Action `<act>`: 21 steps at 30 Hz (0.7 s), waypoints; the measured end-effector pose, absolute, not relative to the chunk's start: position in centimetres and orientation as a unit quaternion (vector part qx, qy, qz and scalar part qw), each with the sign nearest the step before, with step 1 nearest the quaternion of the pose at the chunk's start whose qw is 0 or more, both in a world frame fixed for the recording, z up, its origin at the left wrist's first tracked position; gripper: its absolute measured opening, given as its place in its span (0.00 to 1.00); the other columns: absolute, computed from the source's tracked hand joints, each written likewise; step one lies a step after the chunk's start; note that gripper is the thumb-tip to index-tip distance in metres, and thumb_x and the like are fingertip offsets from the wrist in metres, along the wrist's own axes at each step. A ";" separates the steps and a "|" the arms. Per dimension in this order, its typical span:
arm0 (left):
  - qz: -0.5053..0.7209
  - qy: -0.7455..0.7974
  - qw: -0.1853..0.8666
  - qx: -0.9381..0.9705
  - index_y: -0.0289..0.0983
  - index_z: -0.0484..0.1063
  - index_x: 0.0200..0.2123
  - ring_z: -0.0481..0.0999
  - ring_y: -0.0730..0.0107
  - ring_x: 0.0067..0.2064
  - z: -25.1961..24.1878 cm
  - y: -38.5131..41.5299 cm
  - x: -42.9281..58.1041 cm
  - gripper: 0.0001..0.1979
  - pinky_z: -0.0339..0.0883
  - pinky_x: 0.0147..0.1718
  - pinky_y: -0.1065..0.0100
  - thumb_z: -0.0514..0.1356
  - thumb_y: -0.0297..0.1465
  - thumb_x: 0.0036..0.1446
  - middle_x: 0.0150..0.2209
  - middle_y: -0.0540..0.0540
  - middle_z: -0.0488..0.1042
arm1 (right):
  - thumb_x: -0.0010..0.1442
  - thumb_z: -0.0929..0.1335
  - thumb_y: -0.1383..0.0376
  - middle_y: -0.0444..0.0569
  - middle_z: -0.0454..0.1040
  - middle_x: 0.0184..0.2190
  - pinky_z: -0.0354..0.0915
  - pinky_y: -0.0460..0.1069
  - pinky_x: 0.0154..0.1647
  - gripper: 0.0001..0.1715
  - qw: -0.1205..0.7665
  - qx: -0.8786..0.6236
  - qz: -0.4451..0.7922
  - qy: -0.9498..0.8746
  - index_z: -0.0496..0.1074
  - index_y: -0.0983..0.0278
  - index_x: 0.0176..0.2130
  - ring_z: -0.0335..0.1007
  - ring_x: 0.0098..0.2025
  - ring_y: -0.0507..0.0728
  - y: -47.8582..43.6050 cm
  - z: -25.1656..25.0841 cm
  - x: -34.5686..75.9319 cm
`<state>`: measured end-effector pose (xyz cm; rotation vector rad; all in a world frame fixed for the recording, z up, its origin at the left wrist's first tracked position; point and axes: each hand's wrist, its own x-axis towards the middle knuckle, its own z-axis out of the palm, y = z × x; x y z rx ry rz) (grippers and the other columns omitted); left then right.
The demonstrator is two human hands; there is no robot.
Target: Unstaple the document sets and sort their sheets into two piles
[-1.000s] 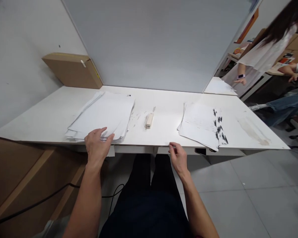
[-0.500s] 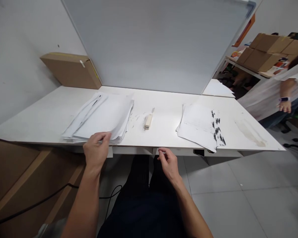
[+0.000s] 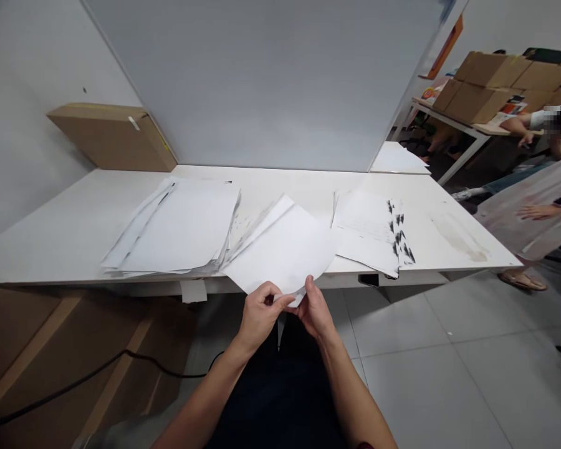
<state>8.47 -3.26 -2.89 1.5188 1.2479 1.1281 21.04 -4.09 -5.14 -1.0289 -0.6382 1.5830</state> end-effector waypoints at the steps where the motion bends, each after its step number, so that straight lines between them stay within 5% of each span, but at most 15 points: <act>1: 0.450 0.503 0.447 0.586 0.37 0.63 0.18 0.60 0.76 0.23 -3.0 -3.1 8.5 0.16 0.55 0.24 0.72 0.63 0.40 0.47 0.19 0.54 0.61 | 0.58 0.58 0.42 0.54 0.73 0.48 0.71 0.51 0.33 0.32 0.542 -0.433 0.672 -0.259 0.66 0.61 0.49 0.71 0.45 0.61 -4.2 -5.4 21.3; 6: 0.478 0.526 0.468 0.525 0.37 0.64 0.21 0.56 0.77 0.23 -3.0 -2.3 7.8 0.16 0.54 0.24 0.72 0.59 0.42 0.51 0.18 0.55 0.57 | 0.58 0.61 0.45 0.53 0.73 0.47 0.71 0.53 0.35 0.29 0.548 -0.430 0.679 -0.234 0.66 0.61 0.48 0.72 0.44 0.60 -4.5 -6.2 22.1; 14: 0.440 0.424 0.237 0.756 0.38 0.62 0.21 0.63 0.72 0.28 -4.1 -3.2 8.4 0.14 0.58 0.29 0.68 0.59 0.35 0.55 0.22 0.50 0.64 | 0.57 0.54 0.39 0.54 0.74 0.47 0.71 0.53 0.36 0.38 0.574 -0.445 0.643 -0.242 0.65 0.61 0.52 0.72 0.46 0.61 -3.9 -5.1 22.8; 18: 0.368 0.304 0.223 0.850 0.38 0.67 0.28 0.68 0.69 0.31 -4.0 -4.1 9.2 0.10 0.62 0.32 0.66 0.59 0.39 0.54 0.27 0.48 0.71 | 0.52 0.68 0.48 0.56 0.77 0.40 0.70 0.54 0.38 0.27 0.583 -0.515 0.585 -0.230 0.71 0.66 0.42 0.74 0.41 0.63 -4.1 -6.5 24.0; 21: 0.430 0.359 0.198 0.805 0.38 0.68 0.37 0.70 0.65 0.40 -3.2 -3.5 8.2 0.10 0.64 0.42 0.63 0.58 0.37 0.55 0.35 0.45 0.73 | 0.46 0.73 0.55 0.55 0.79 0.34 0.70 0.56 0.37 0.21 0.574 -0.563 0.555 -0.213 0.73 0.66 0.37 0.75 0.35 0.63 -5.2 -7.8 25.5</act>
